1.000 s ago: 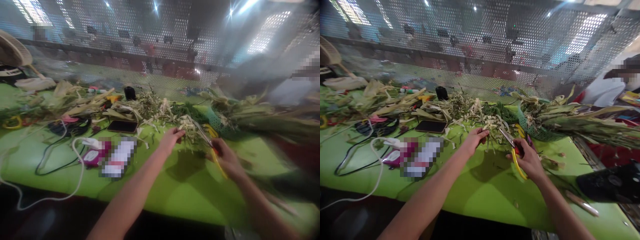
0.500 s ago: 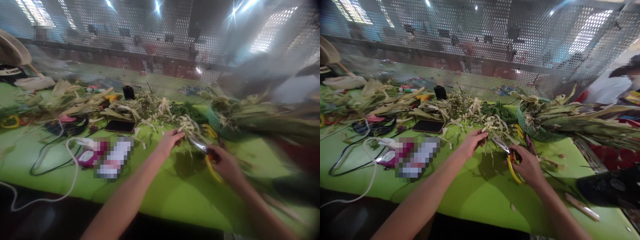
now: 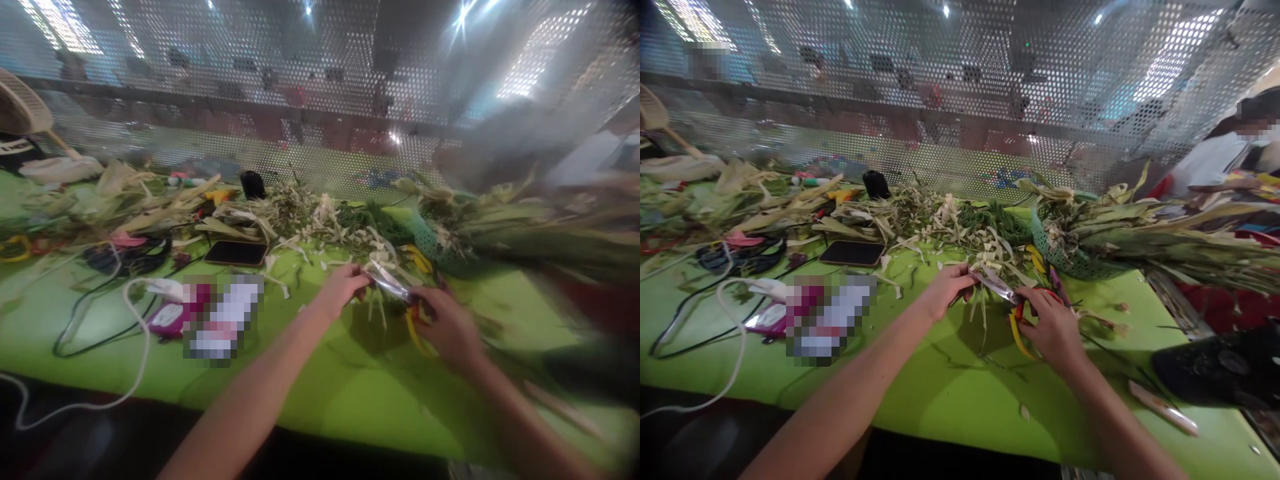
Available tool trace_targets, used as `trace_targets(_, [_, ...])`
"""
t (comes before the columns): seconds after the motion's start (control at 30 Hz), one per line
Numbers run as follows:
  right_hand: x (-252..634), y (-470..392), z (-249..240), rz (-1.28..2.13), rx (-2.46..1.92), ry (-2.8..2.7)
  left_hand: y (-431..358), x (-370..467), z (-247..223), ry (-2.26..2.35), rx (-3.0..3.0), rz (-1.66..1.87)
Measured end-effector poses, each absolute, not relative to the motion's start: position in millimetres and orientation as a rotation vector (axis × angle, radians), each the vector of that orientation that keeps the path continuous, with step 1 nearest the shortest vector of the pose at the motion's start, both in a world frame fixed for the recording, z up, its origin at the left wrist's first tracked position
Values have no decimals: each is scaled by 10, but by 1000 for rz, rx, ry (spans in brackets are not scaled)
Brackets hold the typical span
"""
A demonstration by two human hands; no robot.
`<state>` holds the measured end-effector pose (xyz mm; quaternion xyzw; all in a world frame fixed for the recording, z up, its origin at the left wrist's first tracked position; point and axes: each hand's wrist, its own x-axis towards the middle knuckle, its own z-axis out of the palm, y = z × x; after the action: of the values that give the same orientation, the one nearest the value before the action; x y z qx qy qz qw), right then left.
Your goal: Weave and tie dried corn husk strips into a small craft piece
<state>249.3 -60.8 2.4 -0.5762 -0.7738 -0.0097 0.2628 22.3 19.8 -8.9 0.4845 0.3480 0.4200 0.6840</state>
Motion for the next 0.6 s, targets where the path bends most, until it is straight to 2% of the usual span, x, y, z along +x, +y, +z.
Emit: trace_targets(0.6, [2526, -607, 21, 69, -1582, -1980, 223, 168, -1, 827, 1079, 1007])
